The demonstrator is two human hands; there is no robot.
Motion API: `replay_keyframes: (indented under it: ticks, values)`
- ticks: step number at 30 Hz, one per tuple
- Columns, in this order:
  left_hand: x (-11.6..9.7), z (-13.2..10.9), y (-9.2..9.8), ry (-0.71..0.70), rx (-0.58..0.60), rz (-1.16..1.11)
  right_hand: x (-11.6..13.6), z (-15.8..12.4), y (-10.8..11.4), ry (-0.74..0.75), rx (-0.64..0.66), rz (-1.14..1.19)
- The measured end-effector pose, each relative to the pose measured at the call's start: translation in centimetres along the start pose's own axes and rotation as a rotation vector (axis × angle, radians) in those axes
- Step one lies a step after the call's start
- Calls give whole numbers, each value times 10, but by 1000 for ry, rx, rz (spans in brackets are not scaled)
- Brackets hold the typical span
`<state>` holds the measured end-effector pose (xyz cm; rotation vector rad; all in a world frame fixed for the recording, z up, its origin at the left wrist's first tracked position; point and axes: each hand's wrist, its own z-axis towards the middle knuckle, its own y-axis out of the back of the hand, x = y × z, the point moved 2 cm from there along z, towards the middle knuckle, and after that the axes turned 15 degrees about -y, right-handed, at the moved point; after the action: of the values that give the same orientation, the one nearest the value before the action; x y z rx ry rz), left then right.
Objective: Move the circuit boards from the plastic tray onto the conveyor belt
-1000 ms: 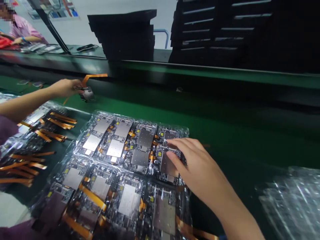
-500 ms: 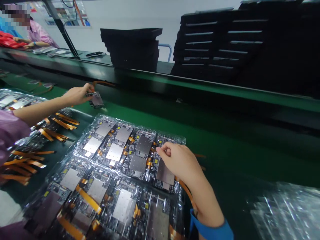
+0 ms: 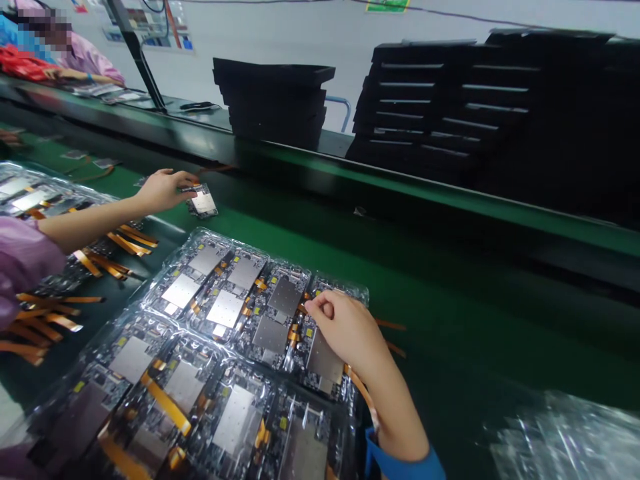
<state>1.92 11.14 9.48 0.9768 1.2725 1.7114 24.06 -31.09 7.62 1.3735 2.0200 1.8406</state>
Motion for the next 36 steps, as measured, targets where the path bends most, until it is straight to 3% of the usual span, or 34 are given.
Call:
replay_keyframes:
  ticks: [3, 8, 13, 20, 27, 32, 36]
  values:
    - [-3, 2, 2, 9, -21, -66, 2, -4, 3, 68, 37, 36]
    - [-8, 7, 6, 85, -64, -187, 0, -11, 12, 44, 109, -14]
    - [-16, 10, 12, 122, -35, -186, 5, -20, 17, 60, 40, -102]
    - [-24, 11, 15, 12, -95, -183, 21, -24, 2, 77, 17, -263]
    - [-37, 10, 17, 5, -23, -212, 24, -18, -5, 41, -8, -236]
    - [-57, 17, 44, -48, -49, -229, 23, -13, -6, 53, -77, -194]
    - [-95, 31, 76, -169, -93, -349, 19, -10, -9, 45, -147, -135]
